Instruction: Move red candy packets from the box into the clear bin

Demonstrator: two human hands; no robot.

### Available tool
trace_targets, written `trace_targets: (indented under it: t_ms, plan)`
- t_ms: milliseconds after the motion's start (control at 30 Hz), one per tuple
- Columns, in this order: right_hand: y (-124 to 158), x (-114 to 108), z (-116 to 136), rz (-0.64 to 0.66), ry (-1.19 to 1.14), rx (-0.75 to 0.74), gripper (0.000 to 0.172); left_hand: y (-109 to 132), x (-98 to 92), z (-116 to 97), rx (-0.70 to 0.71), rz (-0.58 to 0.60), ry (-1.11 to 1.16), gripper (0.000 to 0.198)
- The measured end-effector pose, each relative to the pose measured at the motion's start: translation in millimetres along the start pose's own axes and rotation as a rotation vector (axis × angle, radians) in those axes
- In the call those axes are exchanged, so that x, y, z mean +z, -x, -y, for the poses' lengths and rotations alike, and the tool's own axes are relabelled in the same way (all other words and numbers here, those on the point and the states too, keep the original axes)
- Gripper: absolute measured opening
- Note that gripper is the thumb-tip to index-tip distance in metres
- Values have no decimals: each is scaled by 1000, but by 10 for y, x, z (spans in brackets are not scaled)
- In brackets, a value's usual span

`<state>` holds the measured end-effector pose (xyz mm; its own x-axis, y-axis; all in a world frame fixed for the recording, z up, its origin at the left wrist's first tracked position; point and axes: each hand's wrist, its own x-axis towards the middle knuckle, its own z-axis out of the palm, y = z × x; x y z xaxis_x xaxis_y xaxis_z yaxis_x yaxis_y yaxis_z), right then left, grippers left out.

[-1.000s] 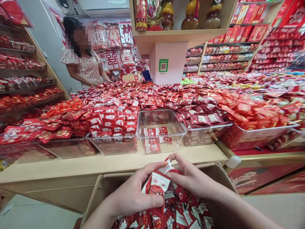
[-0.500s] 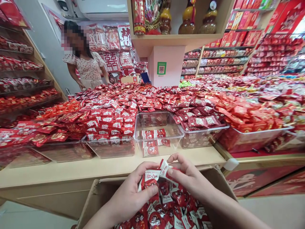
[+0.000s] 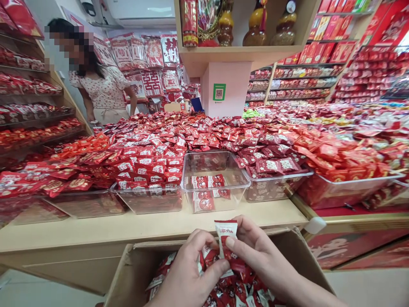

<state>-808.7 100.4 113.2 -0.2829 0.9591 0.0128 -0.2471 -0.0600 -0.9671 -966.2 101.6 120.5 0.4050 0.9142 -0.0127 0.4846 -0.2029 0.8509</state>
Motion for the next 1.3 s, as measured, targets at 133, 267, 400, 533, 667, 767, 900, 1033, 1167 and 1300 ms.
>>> trace_targets:
  t_ms: [133,267,400,533,667,767,900,1033,1167,1300]
  plan:
    - [2,20,-2,0,-79,19,20,-11,27,12,-57,36,129,21]
    - [-21,-29,-20,0,-114,53,18,-6,26,50,-75,33,227,15]
    - [-54,-90,-31,-35,-128,62,19,3,-28,34,-87,35,240,16]
    - [-79,-109,-14,-11,-110,55,18,-6,-81,7,-89,56,253,19]
    - [-82,-99,-4,87,-61,41,24,-13,-85,13,-52,38,186,18]
    - [-68,-106,9,85,-58,-15,25,1,-109,42,134,-92,-44,10]
    - [-48,-112,34,142,-219,85,33,48,-181,119,489,-310,-466,26]
    - [-41,-89,18,134,-140,128,34,67,-208,163,647,-344,-600,43]
    - [-42,-93,2,46,-46,67,32,7,-209,124,416,-397,-364,23]
    - [-55,-104,8,2,33,0,29,-47,-228,41,57,-255,30,13]
